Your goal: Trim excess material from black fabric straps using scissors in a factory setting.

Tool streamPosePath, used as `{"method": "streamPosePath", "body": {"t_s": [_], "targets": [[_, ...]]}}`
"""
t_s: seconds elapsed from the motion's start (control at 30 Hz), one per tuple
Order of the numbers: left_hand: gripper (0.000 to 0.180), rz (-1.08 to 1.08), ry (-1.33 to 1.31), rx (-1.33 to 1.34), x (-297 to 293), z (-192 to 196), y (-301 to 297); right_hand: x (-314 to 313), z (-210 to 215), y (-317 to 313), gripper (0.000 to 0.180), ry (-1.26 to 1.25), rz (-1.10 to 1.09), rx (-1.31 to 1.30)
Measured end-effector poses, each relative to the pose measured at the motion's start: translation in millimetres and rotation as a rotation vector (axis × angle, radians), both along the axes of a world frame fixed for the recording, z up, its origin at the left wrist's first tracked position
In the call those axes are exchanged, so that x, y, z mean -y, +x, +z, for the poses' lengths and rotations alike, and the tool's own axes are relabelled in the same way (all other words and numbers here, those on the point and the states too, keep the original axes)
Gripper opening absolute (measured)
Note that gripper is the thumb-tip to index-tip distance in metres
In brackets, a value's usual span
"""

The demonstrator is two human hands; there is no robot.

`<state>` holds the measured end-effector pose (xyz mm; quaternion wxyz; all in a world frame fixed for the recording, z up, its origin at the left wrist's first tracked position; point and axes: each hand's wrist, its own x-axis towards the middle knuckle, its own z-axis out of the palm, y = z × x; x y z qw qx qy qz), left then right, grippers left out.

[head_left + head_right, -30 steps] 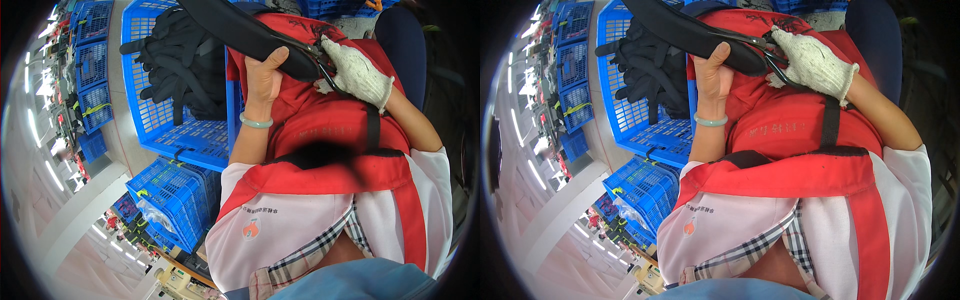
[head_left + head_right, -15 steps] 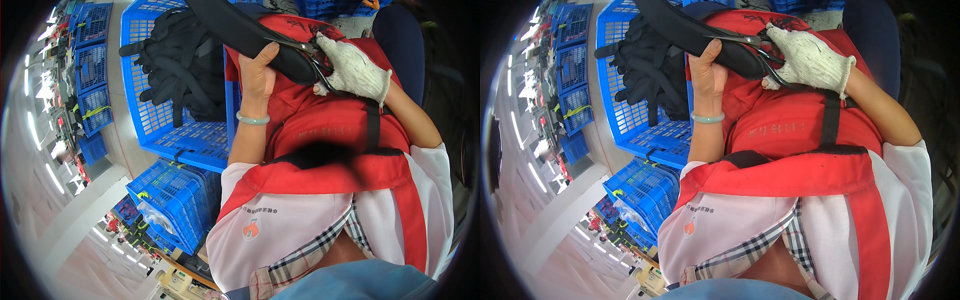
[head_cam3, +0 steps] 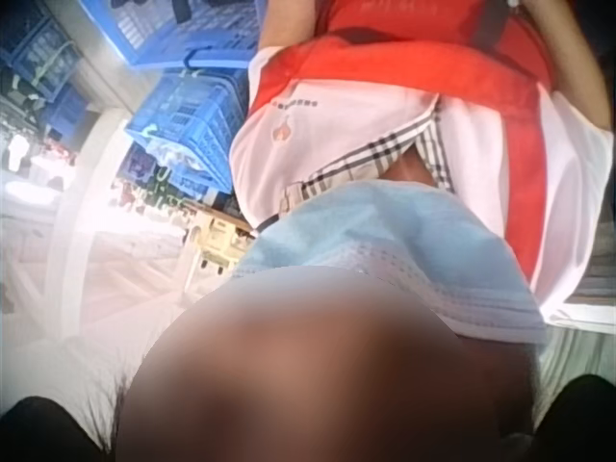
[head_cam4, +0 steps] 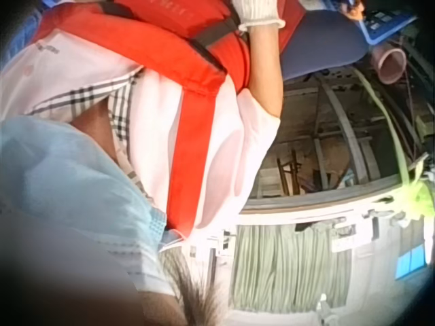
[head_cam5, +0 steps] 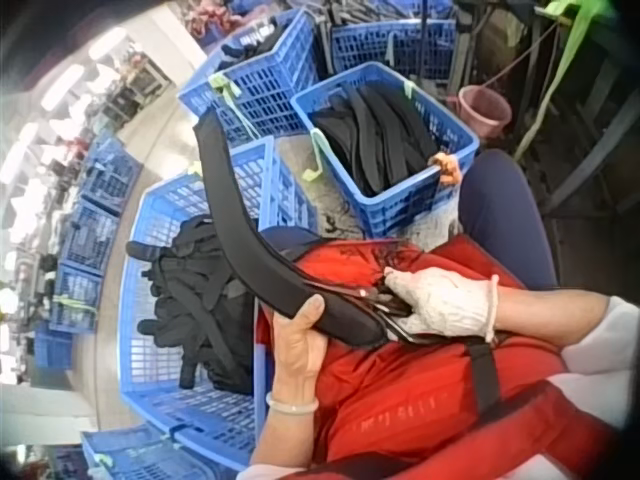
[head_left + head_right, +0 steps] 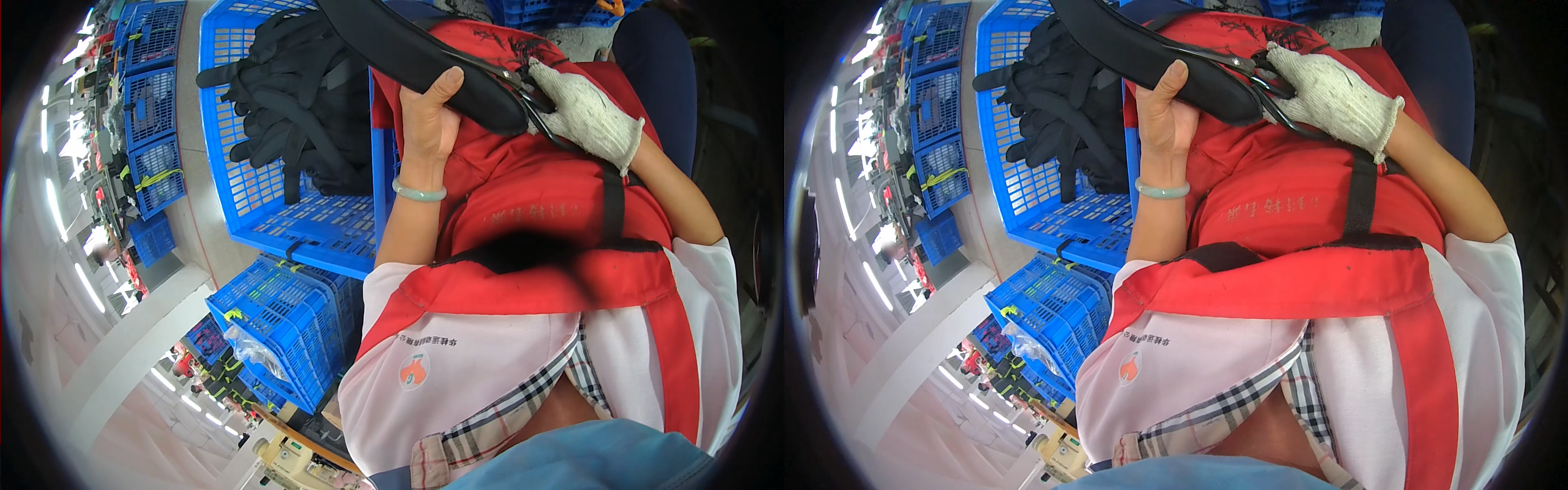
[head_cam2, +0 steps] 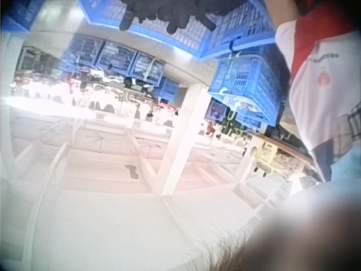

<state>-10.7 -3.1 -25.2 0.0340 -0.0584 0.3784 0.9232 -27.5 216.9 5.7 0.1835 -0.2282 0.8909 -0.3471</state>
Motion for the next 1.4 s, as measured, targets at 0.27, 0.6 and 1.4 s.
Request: {"method": "streamPosePath", "body": {"t_s": [0.27,0.6,1.4], "targets": [[0.035,0.000,0.052,-0.008,3,0,-2,-6,2,0,0.076,-0.037,0.130,-0.171],[0.035,0.002,0.056,0.014,-4,2,-1,-1,-11,0,0.061,-0.012,0.023,-0.114],[0.030,-0.077,0.108,-0.016,14,-3,-7,-7,-24,-4,0.047,-0.027,0.046,-0.239]]}}
